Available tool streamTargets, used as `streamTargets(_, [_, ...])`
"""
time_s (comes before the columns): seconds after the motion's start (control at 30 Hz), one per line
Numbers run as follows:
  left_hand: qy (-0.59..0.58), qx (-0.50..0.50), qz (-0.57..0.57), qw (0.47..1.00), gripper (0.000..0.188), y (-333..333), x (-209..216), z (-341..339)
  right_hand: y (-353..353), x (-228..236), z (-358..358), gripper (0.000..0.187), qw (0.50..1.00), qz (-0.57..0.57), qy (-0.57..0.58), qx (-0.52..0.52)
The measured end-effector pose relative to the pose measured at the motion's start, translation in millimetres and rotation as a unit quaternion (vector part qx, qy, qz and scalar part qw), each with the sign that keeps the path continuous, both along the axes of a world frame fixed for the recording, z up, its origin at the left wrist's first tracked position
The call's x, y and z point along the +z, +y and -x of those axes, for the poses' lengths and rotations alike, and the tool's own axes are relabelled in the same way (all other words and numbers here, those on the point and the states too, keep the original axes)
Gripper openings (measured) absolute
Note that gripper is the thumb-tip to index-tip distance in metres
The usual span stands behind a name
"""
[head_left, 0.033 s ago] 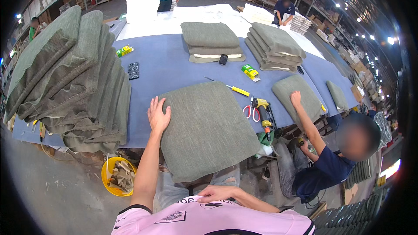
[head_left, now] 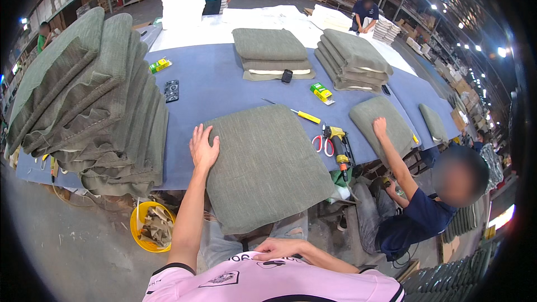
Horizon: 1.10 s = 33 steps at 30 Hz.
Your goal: The person staples fabric onto cushion cores using a pneumatic staple gun, trims excess fabric with scissors, and smooths the surface. The person handles multiple cushions, stacking finished units on the table.
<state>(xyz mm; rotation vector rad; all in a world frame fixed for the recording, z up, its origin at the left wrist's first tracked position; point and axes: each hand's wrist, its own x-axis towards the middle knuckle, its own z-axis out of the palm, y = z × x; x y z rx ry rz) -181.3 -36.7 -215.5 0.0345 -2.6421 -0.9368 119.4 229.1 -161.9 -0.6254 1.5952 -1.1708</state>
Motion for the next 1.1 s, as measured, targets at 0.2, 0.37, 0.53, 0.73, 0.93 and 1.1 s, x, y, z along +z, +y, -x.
streamTargets(0.2, [-0.001, 0.000, -0.001, 1.000, 0.053, 0.0, -1.6, -0.4, -2.3, -8.9, -8.2, 0.046, 0.997, 0.040, -0.035, -0.060])
streamTargets(0.37, [0.003, -0.001, 0.000, 1.000, 0.053, 1.8, -1.7, 2.3, 8.2, -48.8, -4.6, 0.048, 0.990, 0.044, -0.035, -0.128])
streamTargets(0.53, [0.002, -0.001, 0.002, 1.000, 0.053, -0.6, -3.2, 1.0, 11.8, -33.1, 3.4, 0.068, 0.991, -0.106, 0.069, 0.044])
streamTargets(0.73, [0.019, -0.002, 0.006, 1.000, 0.052, -1.2, -4.4, 3.1, 7.2, -36.5, -5.2, 0.057, 0.996, -0.083, 0.001, 0.027])
streamTargets(0.93, [0.012, -0.007, -0.002, 1.000, 0.053, 0.6, -4.3, 5.2, 6.9, -43.3, -9.0, 0.050, 0.999, -0.039, -0.010, 0.012])
streamTargets(1.1, [0.003, -0.004, -0.002, 1.000, 0.054, -2.7, -7.4, 2.3, 3.2, -15.8, -5.1, 0.048, 0.997, -0.065, -0.026, 0.015])
